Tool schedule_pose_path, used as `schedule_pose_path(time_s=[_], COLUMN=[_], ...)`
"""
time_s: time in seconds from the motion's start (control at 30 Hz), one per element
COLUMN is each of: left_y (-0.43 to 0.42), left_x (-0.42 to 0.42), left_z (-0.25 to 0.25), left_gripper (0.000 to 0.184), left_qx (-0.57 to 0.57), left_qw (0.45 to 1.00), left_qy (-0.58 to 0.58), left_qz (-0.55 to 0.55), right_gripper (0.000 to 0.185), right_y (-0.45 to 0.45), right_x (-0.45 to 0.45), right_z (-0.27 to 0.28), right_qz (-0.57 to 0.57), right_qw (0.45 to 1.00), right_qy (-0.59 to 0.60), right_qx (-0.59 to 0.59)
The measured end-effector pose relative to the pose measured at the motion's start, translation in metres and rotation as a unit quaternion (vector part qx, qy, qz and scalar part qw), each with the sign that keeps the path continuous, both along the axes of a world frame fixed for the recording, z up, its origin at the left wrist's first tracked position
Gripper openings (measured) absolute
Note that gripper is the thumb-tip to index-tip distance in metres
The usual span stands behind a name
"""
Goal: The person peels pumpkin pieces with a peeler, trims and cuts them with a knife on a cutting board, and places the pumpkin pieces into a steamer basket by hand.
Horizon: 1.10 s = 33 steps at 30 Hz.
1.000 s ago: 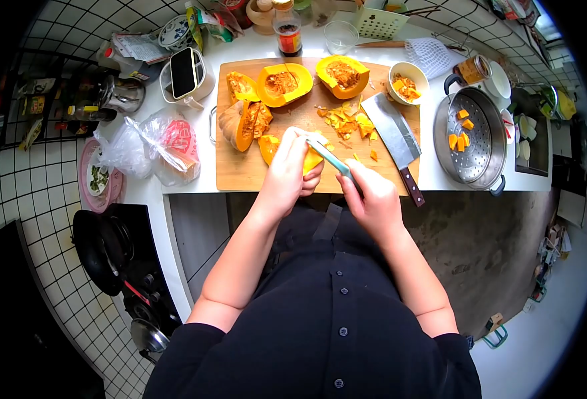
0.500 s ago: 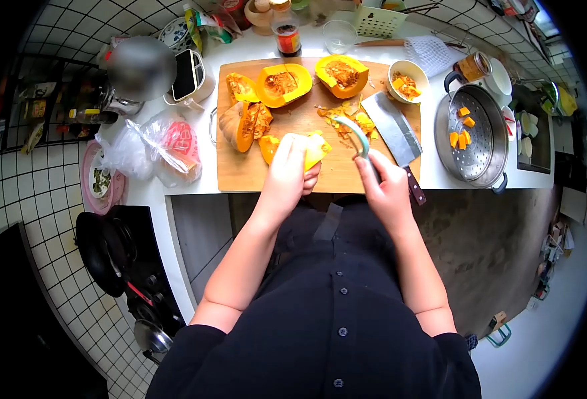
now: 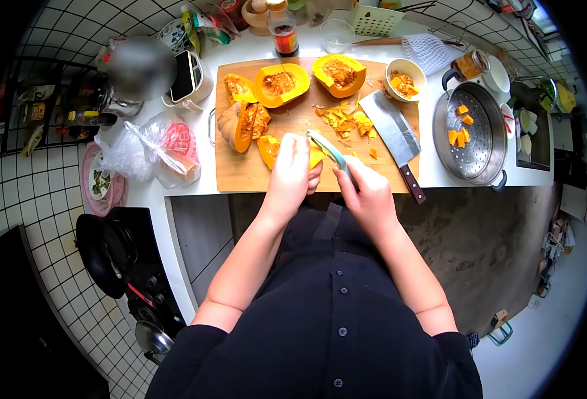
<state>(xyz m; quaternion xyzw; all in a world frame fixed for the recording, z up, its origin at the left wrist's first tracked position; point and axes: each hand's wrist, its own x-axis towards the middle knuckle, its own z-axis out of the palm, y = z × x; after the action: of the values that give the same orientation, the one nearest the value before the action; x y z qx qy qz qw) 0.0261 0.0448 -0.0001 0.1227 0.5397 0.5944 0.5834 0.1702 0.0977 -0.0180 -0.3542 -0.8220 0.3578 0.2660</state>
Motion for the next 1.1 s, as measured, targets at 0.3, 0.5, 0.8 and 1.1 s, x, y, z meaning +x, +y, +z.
schedule_pose_path(time_s=[0.3, 0.5, 0.8, 1.1], left_y=[-0.005, -0.002, -0.002, 0.000], left_x=[-0.010, -0.006, -0.005, -0.007], left_z=[-0.001, -0.004, -0.002, -0.017], left_gripper=[0.024, 0.023, 0.019, 0.024], left_qx=[-0.012, -0.017, -0.027, -0.027], left_qw=[1.000, 0.999, 1.000, 0.999], left_qy=[0.024, 0.027, 0.008, -0.041], left_qz=[0.009, 0.014, 0.003, 0.023], right_gripper=[0.015, 0.014, 0.011, 0.016], right_y=[0.029, 0.005, -0.004, 0.008], right_x=[0.024, 0.004, -0.002, -0.009], right_z=[-0.023, 0.011, 0.004, -0.029], right_qz=[-0.079, 0.005, 0.028, -0.003], right_qw=[0.992, 0.990, 0.998, 1.000], right_qy=[-0.038, 0.043, 0.005, -0.013], right_qx=[-0.086, -0.134, -0.061, 0.001])
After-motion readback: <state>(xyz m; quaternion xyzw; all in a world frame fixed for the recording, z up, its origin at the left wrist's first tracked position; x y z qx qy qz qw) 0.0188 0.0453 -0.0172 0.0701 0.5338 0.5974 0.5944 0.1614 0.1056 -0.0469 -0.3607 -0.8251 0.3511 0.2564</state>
